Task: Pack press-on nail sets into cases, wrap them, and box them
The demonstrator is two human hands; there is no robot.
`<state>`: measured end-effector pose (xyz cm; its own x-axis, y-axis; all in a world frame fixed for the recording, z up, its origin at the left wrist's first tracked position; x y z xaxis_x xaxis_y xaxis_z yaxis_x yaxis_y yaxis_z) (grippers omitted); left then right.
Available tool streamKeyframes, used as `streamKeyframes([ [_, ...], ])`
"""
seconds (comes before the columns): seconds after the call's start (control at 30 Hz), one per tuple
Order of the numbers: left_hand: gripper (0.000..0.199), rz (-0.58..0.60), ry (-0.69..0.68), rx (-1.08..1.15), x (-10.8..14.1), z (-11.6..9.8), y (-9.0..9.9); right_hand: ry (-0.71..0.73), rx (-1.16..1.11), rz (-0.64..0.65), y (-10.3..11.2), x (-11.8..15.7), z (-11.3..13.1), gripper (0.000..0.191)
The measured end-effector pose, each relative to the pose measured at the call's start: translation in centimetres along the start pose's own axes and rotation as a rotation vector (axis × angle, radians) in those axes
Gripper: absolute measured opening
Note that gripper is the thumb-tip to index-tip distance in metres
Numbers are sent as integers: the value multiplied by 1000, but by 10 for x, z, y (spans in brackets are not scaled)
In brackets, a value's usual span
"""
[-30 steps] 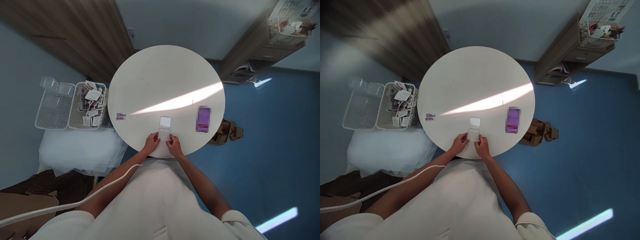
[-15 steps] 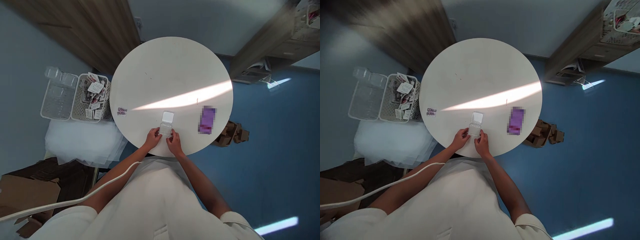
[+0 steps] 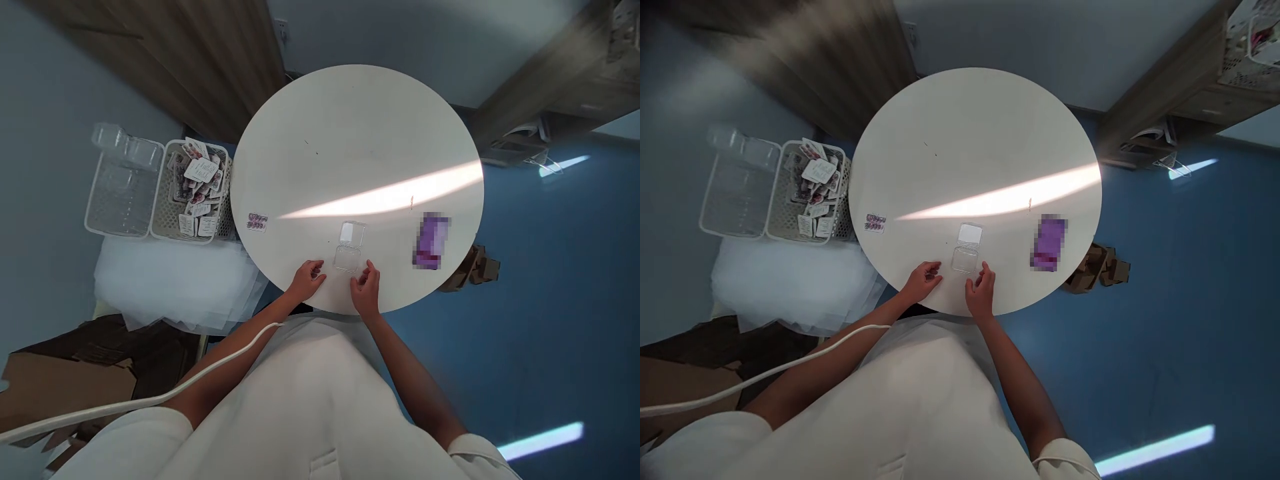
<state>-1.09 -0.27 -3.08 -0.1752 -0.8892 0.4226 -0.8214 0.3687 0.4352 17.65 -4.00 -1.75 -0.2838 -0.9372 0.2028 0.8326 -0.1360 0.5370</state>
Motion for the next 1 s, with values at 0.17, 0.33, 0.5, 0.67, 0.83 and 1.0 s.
streamKeyframes([
  [0.17, 35, -97, -13, -81, 6, 23, 78, 127, 47, 144, -27, -3, 44, 48],
  [0.33, 49, -221, 2, -334, -23, 44, 179, 236, 113, 392, -106, -33, 99, 43],
  [0.5, 67, -86, 52, -501, -66, 54, 218, 349, 270, 448, -176, -64, 136, 49],
  [0.67, 72, 21, 48, -536, -90, 59, 213, 356, 346, 385, -211, -81, 146, 57],
  [0.83, 67, 35, -8, -461, -93, 67, 209, 238, 429, 323, -223, -86, 144, 61],
  [1.0, 62, 18, -18, -360, -89, 68, 210, 199, 431, 277, -223, -85, 143, 58],
])
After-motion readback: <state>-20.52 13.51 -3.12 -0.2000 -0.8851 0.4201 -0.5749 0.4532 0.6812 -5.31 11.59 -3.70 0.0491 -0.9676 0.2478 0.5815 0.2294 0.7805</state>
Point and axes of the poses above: each hand's wrist, its own x-axis away from the middle knuckle, its own y-axis out of the back of the hand, z = x × y, the point moved 3 cm from there along -x, towards the middle knuckle, and after that the axes turned 1 degree about y, right-handed, at the moved point
